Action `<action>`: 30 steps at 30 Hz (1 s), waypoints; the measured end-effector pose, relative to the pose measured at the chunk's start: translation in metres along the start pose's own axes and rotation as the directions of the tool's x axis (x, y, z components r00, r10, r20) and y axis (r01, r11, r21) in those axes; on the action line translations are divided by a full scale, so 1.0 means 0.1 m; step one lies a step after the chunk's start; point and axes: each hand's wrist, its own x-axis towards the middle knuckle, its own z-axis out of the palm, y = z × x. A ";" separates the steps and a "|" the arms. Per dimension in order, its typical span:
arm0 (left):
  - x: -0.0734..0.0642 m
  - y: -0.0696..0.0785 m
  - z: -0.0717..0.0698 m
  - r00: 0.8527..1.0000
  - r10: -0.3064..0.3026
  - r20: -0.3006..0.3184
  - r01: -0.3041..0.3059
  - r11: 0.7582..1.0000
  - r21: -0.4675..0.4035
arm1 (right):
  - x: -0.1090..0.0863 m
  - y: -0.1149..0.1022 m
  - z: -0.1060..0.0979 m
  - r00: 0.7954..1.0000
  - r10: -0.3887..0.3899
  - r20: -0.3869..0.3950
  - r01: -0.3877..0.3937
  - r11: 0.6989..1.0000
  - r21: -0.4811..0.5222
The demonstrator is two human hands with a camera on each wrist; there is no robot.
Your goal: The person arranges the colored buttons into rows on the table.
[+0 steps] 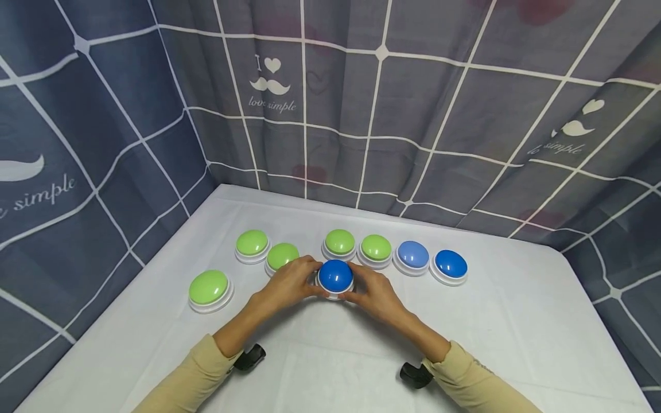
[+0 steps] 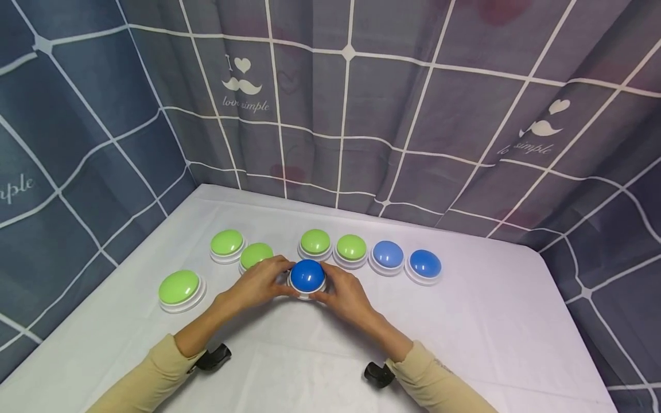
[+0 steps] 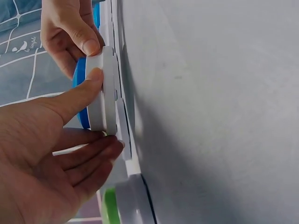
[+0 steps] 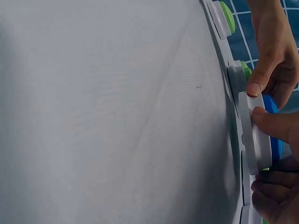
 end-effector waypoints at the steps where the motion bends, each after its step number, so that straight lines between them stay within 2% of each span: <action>1: 0.00 -0.01 0.01 1.000 -0.002 0.000 0.002 1.000 -0.007 | 0.00 0.00 0.01 1.000 0.002 0.001 -0.002 1.000 -0.001; 13: 0.03 -0.05 0.10 1.000 -0.016 0.010 0.016 0.999 -0.042 | 0.02 0.05 0.09 0.999 -0.013 -0.042 0.012 1.000 -0.011; 22: 0.04 -0.03 0.12 1.000 0.006 -0.013 -0.006 0.999 -0.037 | 0.02 0.06 0.12 0.998 0.038 -0.059 -0.038 0.999 0.011; 30: 0.01 0.03 0.06 0.999 -0.041 0.006 0.041 0.999 -0.014 | 0.00 0.01 0.09 0.996 0.070 -0.047 -0.069 0.998 0.011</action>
